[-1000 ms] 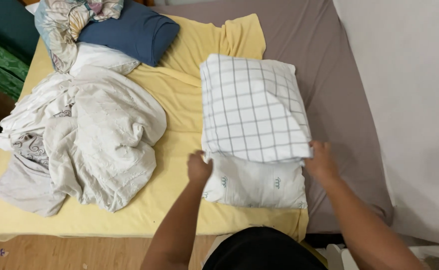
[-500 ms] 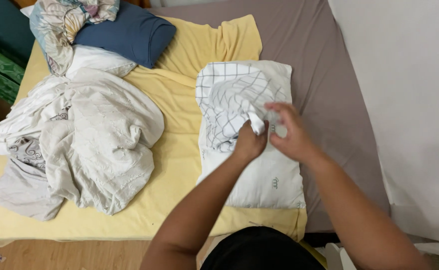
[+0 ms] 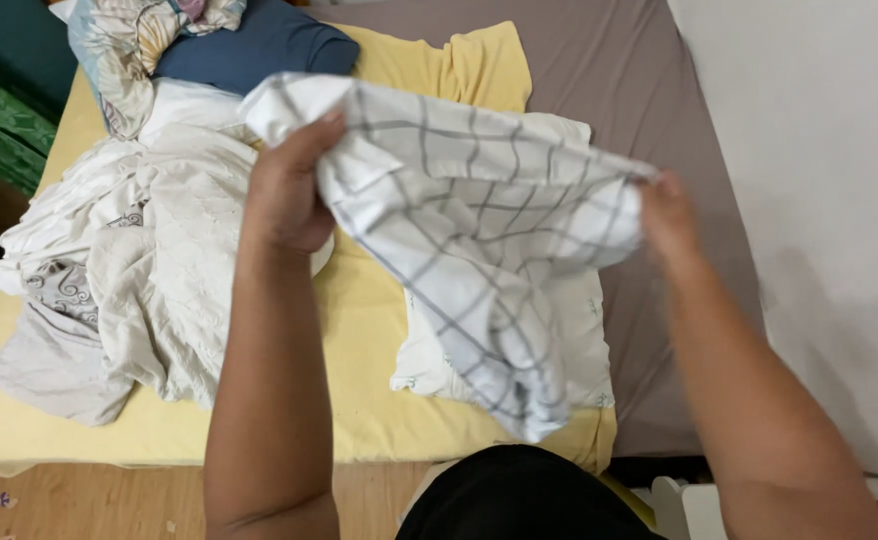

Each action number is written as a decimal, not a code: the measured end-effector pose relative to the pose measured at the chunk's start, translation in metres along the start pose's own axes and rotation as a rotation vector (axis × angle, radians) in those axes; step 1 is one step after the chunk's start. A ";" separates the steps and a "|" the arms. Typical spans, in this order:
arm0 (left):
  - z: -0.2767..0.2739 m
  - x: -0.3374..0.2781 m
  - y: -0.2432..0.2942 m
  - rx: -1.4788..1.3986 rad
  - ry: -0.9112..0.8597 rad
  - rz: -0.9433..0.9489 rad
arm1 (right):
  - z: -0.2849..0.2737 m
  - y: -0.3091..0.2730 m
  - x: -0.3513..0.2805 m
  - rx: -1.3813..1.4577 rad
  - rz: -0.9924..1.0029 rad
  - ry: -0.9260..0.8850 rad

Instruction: The person arranges bedding on a bed with a yellow sheet. They fold a white sheet and place it on a nightstand, then put a patterned pillowcase on a pillow and place it on the nightstand. They then put a checkered pillowcase on another pillow and place it on the bed, followed by putting a blue pillowcase on a third pillow and placing it on the bed.

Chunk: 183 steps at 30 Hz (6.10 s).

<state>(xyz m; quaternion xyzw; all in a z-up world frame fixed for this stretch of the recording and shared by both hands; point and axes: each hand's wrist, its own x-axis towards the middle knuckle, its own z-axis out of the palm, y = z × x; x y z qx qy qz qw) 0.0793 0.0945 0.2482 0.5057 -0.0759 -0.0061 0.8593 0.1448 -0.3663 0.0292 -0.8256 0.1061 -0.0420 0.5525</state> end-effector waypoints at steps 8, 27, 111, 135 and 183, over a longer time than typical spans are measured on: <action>-0.090 -0.013 -0.034 0.235 0.353 -0.381 | -0.135 -0.055 0.028 0.103 -0.569 0.596; 0.118 -0.077 -0.204 1.454 -0.256 -0.372 | 0.035 -0.269 -0.130 0.779 -0.140 -0.538; -0.439 -0.047 0.008 1.090 1.246 0.262 | 0.371 -0.209 -0.089 0.580 0.368 -0.591; -0.086 -0.002 -0.340 1.262 -0.321 -0.527 | 0.137 0.103 -0.086 -0.163 0.619 0.034; -0.054 0.083 -0.447 1.528 -0.197 -0.079 | 0.191 0.175 0.028 -0.426 0.398 0.174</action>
